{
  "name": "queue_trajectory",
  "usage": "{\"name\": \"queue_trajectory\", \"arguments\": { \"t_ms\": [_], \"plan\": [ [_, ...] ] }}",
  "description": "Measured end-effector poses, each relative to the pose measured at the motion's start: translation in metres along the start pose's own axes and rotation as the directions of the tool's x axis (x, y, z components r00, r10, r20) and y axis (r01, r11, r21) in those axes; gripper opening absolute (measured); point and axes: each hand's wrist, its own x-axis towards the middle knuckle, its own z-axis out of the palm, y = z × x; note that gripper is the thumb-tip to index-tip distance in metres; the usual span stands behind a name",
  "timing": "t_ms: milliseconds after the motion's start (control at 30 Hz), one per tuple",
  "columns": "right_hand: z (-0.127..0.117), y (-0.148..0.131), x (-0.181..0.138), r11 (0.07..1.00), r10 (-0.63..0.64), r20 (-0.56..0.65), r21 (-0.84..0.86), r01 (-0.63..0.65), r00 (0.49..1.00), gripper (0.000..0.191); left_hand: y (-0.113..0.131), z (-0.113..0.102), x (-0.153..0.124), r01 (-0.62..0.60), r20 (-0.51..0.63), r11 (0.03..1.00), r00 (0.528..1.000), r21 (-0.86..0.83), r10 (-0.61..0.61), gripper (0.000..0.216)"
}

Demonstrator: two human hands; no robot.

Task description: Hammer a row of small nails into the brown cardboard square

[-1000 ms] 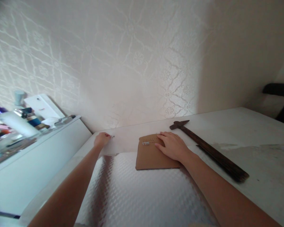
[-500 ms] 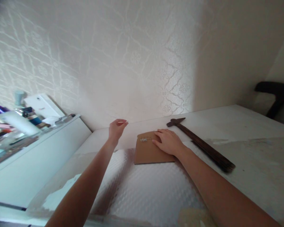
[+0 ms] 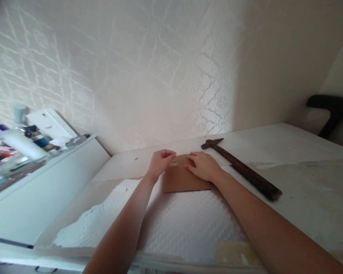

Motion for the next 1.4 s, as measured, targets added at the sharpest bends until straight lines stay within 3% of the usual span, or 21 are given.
{"name": "queue_trajectory", "arguments": {
  "t_ms": [200,400,1400],
  "plan": [
    [0.001,0.004,0.000,1.000,-0.013,0.012,0.015,0.013,1.000,0.047,0.001,-0.002,-0.001,-0.067,0.026,0.996,0.998,0.063,0.066,0.016],
    [0.003,0.007,0.001,0.999,-0.030,0.005,0.019,0.029,1.000,0.047,0.007,-0.002,-0.006,-0.049,0.056,0.991,0.998,0.127,0.042,0.015],
    [0.003,0.008,0.000,0.999,-0.028,0.008,0.026,0.027,1.000,0.047,-0.006,0.003,0.000,-0.073,0.222,0.986,0.974,0.149,0.038,0.015]
  ]
}}
